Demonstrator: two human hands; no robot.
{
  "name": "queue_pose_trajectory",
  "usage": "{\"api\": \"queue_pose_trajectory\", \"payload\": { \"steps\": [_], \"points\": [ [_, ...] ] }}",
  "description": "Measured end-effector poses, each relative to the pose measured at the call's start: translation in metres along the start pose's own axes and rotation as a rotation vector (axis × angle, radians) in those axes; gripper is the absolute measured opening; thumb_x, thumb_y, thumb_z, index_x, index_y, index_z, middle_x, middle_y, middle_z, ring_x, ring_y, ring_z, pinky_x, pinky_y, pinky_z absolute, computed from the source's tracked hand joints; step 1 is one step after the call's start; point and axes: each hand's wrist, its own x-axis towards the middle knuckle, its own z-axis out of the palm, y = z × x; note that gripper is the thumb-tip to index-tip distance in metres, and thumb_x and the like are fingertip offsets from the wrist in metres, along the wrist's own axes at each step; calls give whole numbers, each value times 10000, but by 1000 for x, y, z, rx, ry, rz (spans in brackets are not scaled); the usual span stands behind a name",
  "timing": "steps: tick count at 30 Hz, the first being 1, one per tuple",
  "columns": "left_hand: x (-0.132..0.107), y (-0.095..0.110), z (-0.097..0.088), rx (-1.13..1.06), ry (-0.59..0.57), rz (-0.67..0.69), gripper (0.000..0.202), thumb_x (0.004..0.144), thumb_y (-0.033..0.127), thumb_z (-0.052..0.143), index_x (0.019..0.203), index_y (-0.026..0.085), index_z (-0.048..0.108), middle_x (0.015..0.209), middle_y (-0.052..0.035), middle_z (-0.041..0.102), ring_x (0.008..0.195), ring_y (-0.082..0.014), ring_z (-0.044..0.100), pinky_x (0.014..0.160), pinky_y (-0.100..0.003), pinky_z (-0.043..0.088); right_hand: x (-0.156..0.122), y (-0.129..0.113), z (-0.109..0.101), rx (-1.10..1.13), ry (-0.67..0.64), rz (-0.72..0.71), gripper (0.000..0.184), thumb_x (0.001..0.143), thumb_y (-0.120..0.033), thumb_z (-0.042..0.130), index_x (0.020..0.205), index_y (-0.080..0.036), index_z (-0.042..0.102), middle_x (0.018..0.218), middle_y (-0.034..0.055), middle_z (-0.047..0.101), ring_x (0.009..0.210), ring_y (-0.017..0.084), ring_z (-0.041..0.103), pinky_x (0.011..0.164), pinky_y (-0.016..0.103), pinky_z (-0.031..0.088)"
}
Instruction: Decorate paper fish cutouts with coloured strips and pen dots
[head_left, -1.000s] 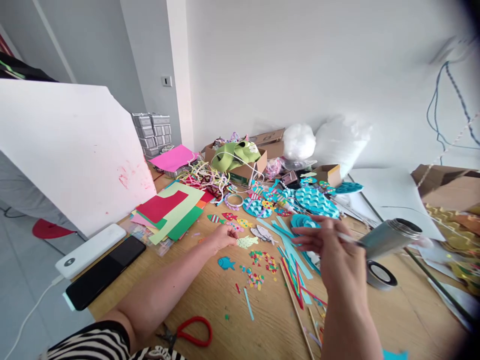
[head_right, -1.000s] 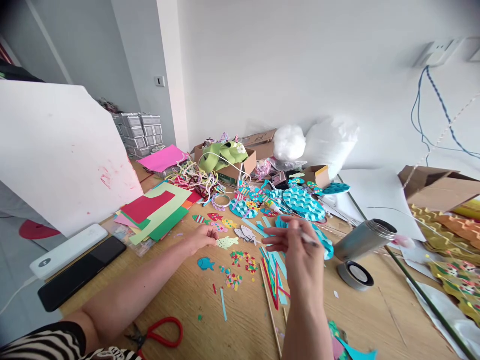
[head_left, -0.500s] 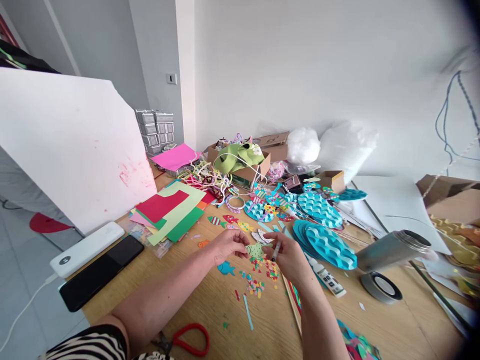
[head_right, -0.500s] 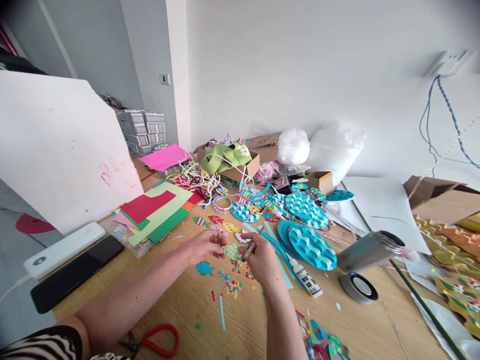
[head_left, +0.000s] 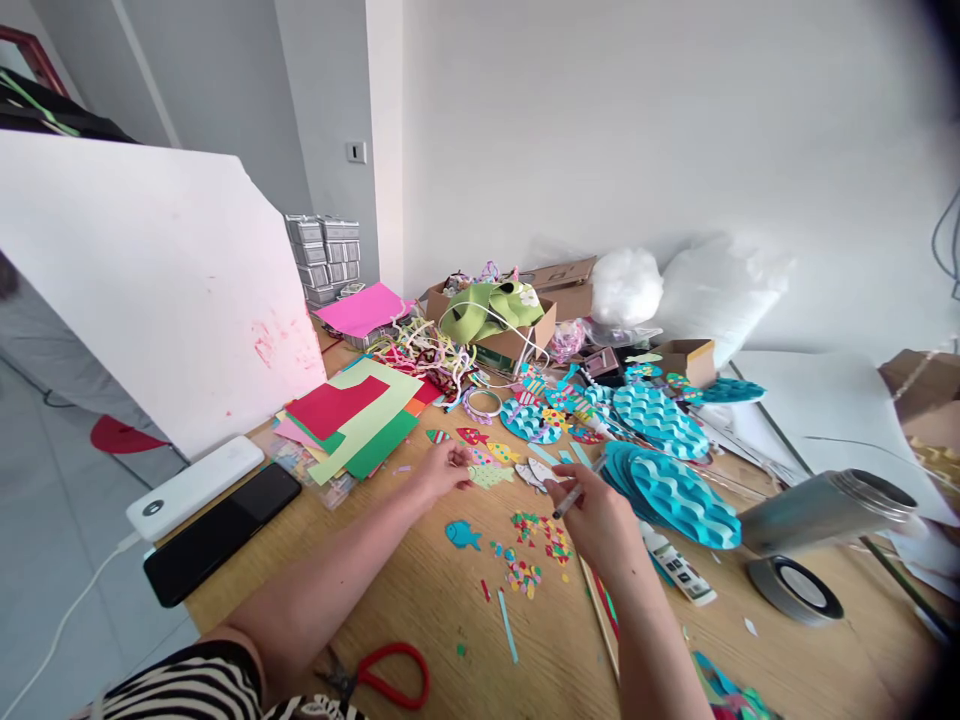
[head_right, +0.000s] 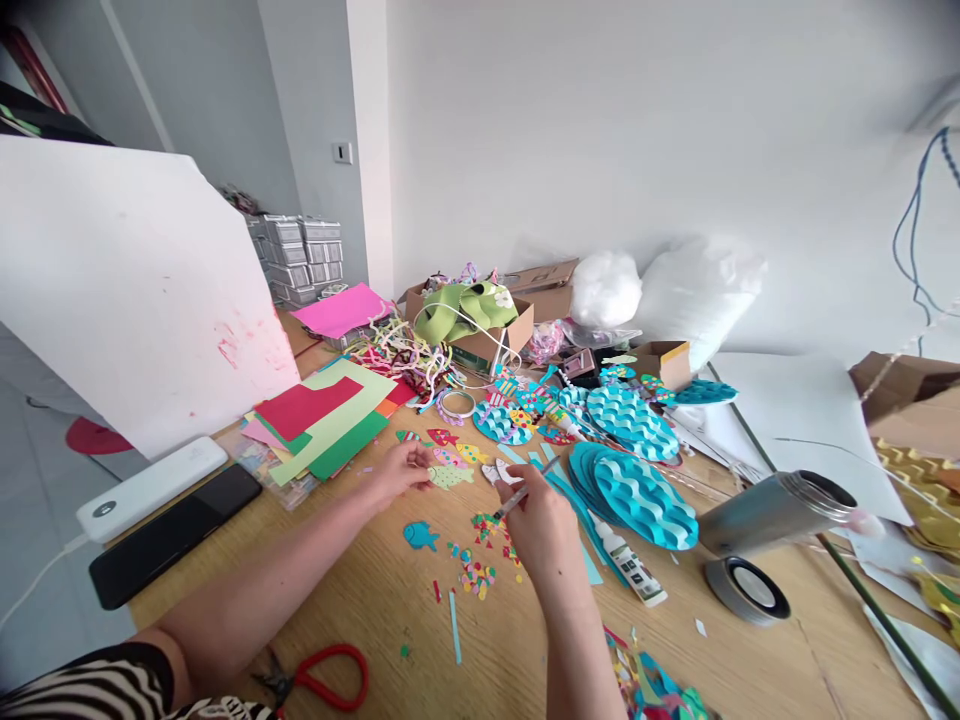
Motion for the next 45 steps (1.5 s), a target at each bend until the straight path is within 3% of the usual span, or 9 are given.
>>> {"api": "queue_pose_trajectory", "payload": {
  "steps": [5, 13, 18, 25, 30, 33, 39, 45],
  "points": [
    [30, -4, -26, 285, 86, 34, 260, 660, -30, 610, 829, 158, 550, 667, 62, 524, 525, -59, 527, 506, -162, 449, -2, 6, -22, 18, 110, 42, 356, 778, -509, 515, 919, -211, 649, 656, 49, 699, 604, 229, 663, 522, 289, 428],
    [48, -1, -32, 564, 103, 44, 307, 686, -22, 582, 943, 144, 617, 728, 25, 607, 542, -86, 581, 543, -196, 476, -2, 10, -28, 54, 129, 45, 380, 763, -549, 532, 909, -219, 654, 617, 43, 690, 582, 234, 667, 506, 291, 447],
    [51, 3, -39, 745, 142, 85, 300, 682, 11, 597, 939, 156, 648, 727, 7, 640, 646, -132, 624, 652, -238, 490, -3, 7, -27, 61, 149, 33, 365, 761, -545, 536, 882, -220, 652, 612, 41, 684, 571, 229, 660, 504, 288, 437],
    [40, 11, -46, 968, 177, 159, 219, 709, 73, 612, 904, 165, 650, 853, -43, 670, 833, -186, 633, 778, -286, 469, -4, 4, -27, 53, 136, 20, 365, 770, -541, 530, 895, -219, 647, 631, 38, 695, 590, 225, 672, 510, 283, 452],
    [25, 21, -50, 1050, 230, 235, 243, 776, 101, 553, 1001, 140, 633, 1046, -117, 649, 964, -225, 618, 850, -320, 461, -5, 1, -31, 64, 150, -4, 386, 761, -554, 553, 911, -215, 663, 677, 40, 717, 590, 214, 679, 488, 269, 462],
    [14, 27, -53, 1066, 215, 300, 266, 778, 86, 539, 1019, 147, 632, 1063, -106, 649, 947, -205, 622, 855, -295, 461, -9, -6, -33, 93, 230, -18, 376, 770, -543, 563, 910, -211, 672, 683, 44, 716, 597, 210, 678, 501, 268, 472],
    [-9, 31, -57, 1069, 139, 392, 252, 757, 44, 516, 913, 188, 652, 891, -40, 683, 848, -174, 631, 804, -272, 479, -20, -25, -41, 241, 427, -38, 349, 784, -505, 608, 900, -182, 672, 718, 60, 705, 630, 212, 679, 519, 273, 478],
    [-22, 37, -56, 1056, 118, 450, 203, 793, 85, 516, 905, 187, 651, 885, -53, 686, 837, -183, 633, 794, -294, 491, -31, -46, -46, 505, 677, -84, 220, 803, -387, 662, 872, -182, 622, 695, 23, 653, 639, 192, 668, 602, 307, 509]
  ]
}}
